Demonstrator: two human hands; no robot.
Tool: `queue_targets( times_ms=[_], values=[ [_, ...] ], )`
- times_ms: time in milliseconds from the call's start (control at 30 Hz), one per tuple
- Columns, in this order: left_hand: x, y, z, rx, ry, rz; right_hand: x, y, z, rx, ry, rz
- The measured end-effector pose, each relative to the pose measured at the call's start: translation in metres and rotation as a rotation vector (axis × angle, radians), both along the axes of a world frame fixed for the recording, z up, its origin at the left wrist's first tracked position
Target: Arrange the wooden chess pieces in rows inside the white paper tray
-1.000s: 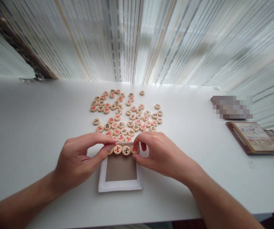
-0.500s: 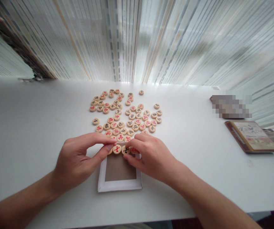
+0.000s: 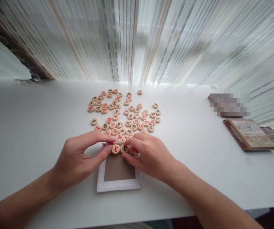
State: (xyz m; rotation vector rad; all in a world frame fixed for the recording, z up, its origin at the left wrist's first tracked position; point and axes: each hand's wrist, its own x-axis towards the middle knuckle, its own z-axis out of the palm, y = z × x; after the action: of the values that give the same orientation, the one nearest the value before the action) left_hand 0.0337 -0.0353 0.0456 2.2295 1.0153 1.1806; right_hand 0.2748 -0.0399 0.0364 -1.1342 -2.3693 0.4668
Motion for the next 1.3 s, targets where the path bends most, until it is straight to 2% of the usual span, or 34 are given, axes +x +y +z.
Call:
queue_targets(
  times_ms=[233, 467, 1300],
  values=[
    [-0.005, 0.007, -0.006, 0.145, 0.174, -0.088, 0.001, 0.000, 0.003, 0.023, -0.004, 0.008],
    [-0.007, 0.008, -0.008, 0.159, 0.308, -0.113, 0.001, 0.001, 0.002, 0.021, -0.019, 0.003],
    [-0.005, 0.009, -0.013, 0.171, 0.340, -0.114, -0.001, 0.000, 0.003, 0.048, -0.009, 0.003]
  ],
)
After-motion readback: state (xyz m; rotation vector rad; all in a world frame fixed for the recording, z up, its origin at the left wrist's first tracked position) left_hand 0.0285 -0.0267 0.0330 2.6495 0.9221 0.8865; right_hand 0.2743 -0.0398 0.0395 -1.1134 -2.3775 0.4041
